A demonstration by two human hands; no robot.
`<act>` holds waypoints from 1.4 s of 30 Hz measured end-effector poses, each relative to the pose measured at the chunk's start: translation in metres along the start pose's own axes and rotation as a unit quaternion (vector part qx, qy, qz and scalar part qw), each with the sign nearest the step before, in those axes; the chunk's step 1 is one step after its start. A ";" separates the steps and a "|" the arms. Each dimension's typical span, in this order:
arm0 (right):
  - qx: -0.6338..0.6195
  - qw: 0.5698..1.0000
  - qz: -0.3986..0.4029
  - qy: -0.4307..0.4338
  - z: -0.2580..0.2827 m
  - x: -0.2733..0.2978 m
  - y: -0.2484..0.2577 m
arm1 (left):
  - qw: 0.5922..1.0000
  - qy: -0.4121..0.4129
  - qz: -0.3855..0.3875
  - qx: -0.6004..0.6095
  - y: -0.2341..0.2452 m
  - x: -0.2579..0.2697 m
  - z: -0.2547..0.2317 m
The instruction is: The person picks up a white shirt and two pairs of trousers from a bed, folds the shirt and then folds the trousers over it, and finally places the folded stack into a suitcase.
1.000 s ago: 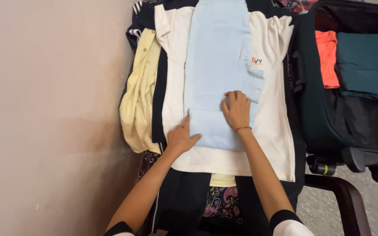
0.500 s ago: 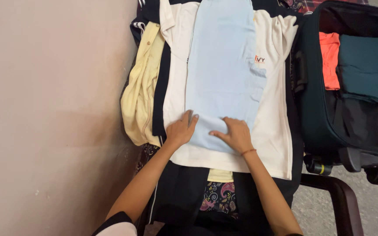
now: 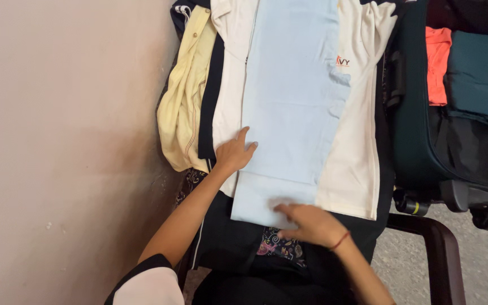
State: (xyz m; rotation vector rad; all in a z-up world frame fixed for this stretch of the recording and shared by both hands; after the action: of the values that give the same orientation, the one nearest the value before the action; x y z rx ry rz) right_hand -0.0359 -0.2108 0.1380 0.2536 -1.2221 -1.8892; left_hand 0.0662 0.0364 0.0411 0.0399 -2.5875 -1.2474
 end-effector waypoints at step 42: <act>0.000 0.913 -0.401 -0.070 -0.057 -0.063 -0.047 | 0.996 -0.026 0.070 -0.055 0.003 0.006 -0.007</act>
State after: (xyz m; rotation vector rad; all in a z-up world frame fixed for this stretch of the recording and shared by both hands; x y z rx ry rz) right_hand 0.0098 -0.1939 0.0545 0.7165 -1.3244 -2.6408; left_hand 0.0621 0.0317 0.0491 -0.1957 -2.5108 -1.3518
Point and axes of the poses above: each hand's wrist, its own x-axis away from the middle knuckle, its own y-axis out of the back of the hand, z = x × y, the point moved 3 cm from there along -x, towards the middle knuckle, and after that the axes turned 8 degrees about x, right-handed, at the moved point
